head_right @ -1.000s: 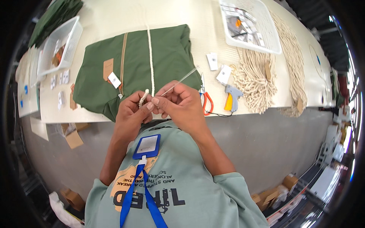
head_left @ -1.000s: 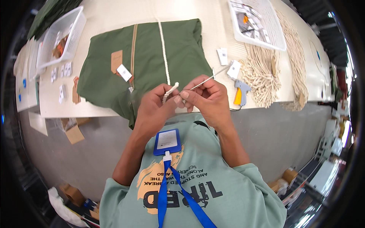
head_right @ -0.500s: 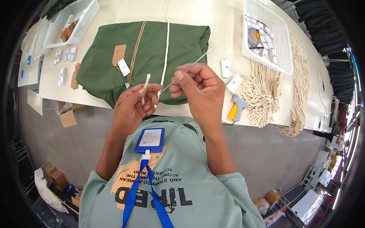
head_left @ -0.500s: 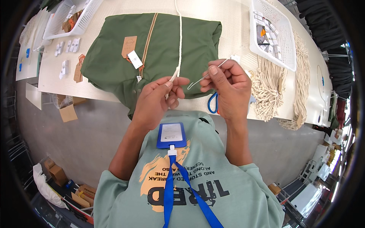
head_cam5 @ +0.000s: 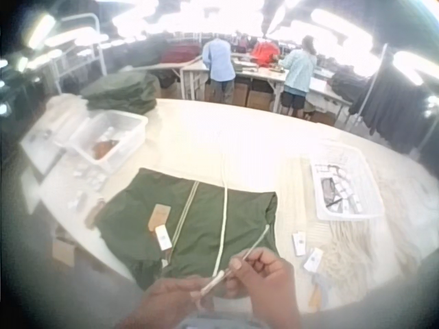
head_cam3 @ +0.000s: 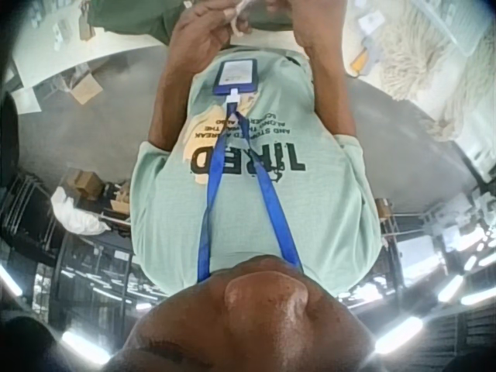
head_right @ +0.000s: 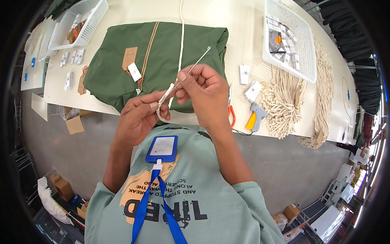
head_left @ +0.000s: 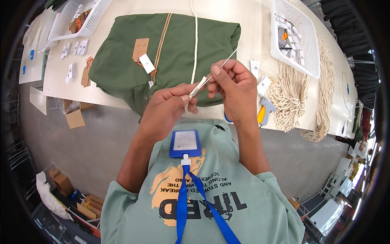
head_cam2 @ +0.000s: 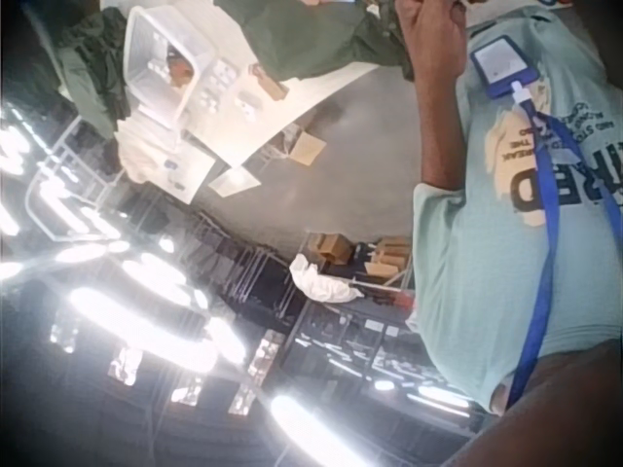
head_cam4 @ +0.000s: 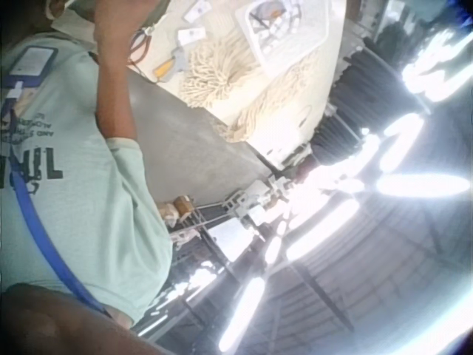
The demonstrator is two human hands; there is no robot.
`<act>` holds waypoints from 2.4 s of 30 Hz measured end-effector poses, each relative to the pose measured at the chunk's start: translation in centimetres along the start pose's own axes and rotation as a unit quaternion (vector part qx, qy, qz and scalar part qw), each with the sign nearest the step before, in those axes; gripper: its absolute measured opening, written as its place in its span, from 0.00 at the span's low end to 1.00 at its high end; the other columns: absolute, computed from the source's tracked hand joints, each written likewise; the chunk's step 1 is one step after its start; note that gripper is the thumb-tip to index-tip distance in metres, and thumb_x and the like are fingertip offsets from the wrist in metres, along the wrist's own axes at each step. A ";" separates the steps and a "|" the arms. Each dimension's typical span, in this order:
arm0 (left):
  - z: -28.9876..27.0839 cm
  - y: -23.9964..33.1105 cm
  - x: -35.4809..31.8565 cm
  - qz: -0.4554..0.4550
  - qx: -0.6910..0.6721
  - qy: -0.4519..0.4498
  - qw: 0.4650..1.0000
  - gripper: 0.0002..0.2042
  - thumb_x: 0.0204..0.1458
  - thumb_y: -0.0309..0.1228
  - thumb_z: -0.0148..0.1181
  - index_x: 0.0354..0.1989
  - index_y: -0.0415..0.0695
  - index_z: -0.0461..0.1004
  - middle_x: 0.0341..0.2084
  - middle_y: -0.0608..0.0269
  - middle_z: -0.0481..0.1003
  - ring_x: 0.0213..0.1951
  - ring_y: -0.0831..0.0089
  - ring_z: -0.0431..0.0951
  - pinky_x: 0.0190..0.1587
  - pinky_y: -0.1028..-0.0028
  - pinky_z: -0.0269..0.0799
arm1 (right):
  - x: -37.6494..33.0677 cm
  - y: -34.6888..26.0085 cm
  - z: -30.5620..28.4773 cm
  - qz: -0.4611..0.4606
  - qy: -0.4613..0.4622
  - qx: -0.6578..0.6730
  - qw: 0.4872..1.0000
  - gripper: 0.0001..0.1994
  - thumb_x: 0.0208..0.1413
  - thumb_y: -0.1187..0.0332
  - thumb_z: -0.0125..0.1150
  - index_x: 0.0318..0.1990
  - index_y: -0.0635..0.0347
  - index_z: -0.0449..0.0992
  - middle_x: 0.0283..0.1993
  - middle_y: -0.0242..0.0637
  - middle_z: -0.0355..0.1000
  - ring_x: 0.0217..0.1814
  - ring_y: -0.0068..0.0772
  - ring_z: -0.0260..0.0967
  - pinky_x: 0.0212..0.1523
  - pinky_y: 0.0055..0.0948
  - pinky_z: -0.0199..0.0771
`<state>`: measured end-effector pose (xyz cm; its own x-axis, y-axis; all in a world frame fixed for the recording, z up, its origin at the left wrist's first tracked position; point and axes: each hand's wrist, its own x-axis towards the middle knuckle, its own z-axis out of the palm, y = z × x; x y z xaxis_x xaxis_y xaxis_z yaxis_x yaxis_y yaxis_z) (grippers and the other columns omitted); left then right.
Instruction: The person assembles a green drawstring bag by threading a white rope through the top hem, tying a knot, and attaching a tag with a hot glue gun. They then fold the bag and place it on the table.
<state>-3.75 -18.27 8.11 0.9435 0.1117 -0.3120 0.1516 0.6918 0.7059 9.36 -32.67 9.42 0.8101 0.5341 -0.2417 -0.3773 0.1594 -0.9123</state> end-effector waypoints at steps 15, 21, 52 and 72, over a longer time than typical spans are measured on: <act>-0.1 0.2 0.7 -0.014 -0.046 0.040 0.998 0.10 0.63 0.22 0.59 0.51 0.34 0.74 0.39 0.53 0.82 0.42 0.64 0.86 0.48 0.65 0.85 | 0.1 0.2 -0.4 0.046 -0.039 0.060 0.996 0.07 0.63 0.69 0.66 0.41 0.63 0.77 0.31 0.34 0.77 0.24 0.18 0.71 0.24 0.19 0.73; -0.3 -0.2 0.9 -0.026 -0.076 0.021 0.997 0.05 0.64 0.24 0.59 0.44 0.38 0.74 0.38 0.51 0.83 0.41 0.60 0.86 0.46 0.63 0.87 | 0.2 0.4 -0.4 0.059 -0.042 0.071 0.995 0.07 0.64 0.68 0.66 0.40 0.62 0.77 0.30 0.32 0.76 0.23 0.17 0.69 0.23 0.17 0.71; -0.6 -0.5 1.5 -0.072 -0.062 0.041 0.995 0.08 0.60 0.22 0.63 0.46 0.36 0.75 0.38 0.55 0.80 0.40 0.64 0.85 0.47 0.62 0.86 | 0.8 0.1 -0.8 0.052 0.012 0.044 0.998 0.06 0.60 0.71 0.69 0.38 0.63 0.77 0.28 0.32 0.76 0.22 0.17 0.71 0.21 0.19 0.73; -0.6 -1.3 1.1 -0.055 -0.027 0.039 0.997 0.08 0.58 0.19 0.62 0.45 0.34 0.75 0.38 0.55 0.78 0.40 0.64 0.83 0.49 0.61 0.85 | 1.2 -0.3 -0.5 0.010 0.043 0.050 0.998 0.06 0.60 0.73 0.67 0.36 0.66 0.78 0.26 0.34 0.76 0.22 0.17 0.70 0.22 0.19 0.72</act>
<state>-3.04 -18.59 6.47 0.8962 0.0866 -0.4352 0.2343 0.7406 0.6298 10.62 -32.51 9.23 0.8360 0.4650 -0.2912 -0.4334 0.2341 -0.8703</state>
